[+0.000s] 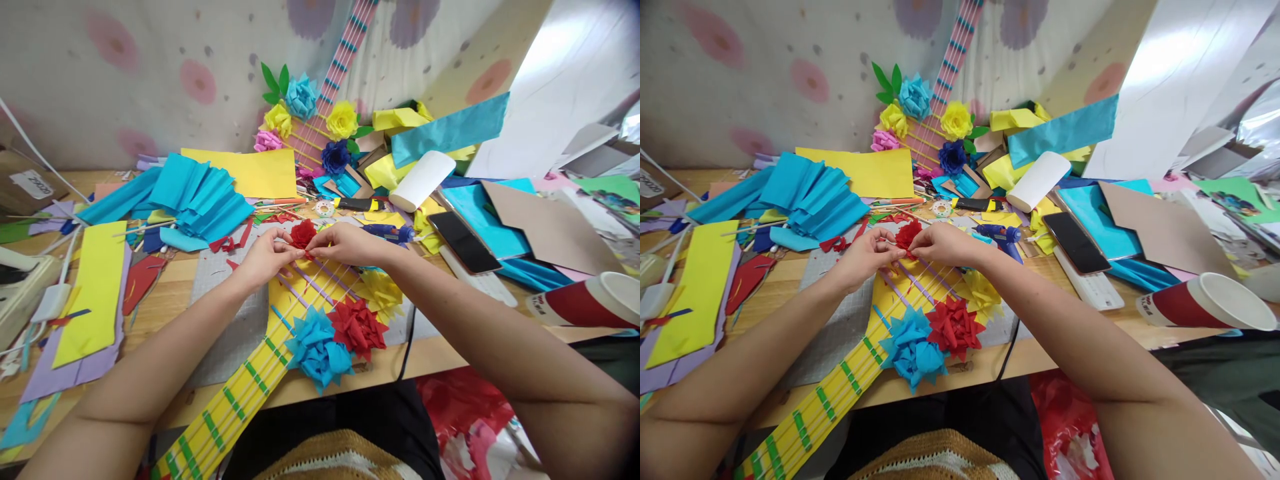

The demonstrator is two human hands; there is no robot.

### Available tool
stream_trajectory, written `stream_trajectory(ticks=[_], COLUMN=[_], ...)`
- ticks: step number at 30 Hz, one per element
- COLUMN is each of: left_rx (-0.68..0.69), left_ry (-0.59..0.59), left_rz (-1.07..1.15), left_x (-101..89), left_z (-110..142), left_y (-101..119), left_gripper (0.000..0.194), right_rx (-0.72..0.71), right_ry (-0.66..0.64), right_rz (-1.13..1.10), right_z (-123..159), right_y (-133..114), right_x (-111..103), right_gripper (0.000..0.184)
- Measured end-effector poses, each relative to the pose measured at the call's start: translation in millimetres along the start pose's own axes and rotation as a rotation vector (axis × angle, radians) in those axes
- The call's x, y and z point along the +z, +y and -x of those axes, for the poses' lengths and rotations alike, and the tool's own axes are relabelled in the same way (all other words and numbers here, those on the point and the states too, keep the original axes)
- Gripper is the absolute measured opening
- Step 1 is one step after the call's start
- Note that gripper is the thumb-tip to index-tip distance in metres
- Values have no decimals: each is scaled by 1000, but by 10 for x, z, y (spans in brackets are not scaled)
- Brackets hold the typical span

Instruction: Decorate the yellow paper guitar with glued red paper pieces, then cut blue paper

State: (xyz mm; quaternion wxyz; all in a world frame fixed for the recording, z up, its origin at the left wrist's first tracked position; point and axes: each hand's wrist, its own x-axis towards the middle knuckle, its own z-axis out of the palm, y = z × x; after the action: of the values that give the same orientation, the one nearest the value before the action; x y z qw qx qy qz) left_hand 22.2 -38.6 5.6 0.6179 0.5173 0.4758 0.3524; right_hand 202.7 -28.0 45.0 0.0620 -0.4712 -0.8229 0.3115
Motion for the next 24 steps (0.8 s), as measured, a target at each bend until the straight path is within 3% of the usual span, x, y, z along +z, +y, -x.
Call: stream_trajectory(ticks=[24], left_rx=[20], left_ry=[-19], left_rz=[-27], left_x=[-31], left_z=[15], left_y=[22], left_gripper=[46], right_rx=[-19], right_ry=[-45], right_rz=[-24], right_z=[-12], right_y=[36], right_x=[-40], right_gripper=[31])
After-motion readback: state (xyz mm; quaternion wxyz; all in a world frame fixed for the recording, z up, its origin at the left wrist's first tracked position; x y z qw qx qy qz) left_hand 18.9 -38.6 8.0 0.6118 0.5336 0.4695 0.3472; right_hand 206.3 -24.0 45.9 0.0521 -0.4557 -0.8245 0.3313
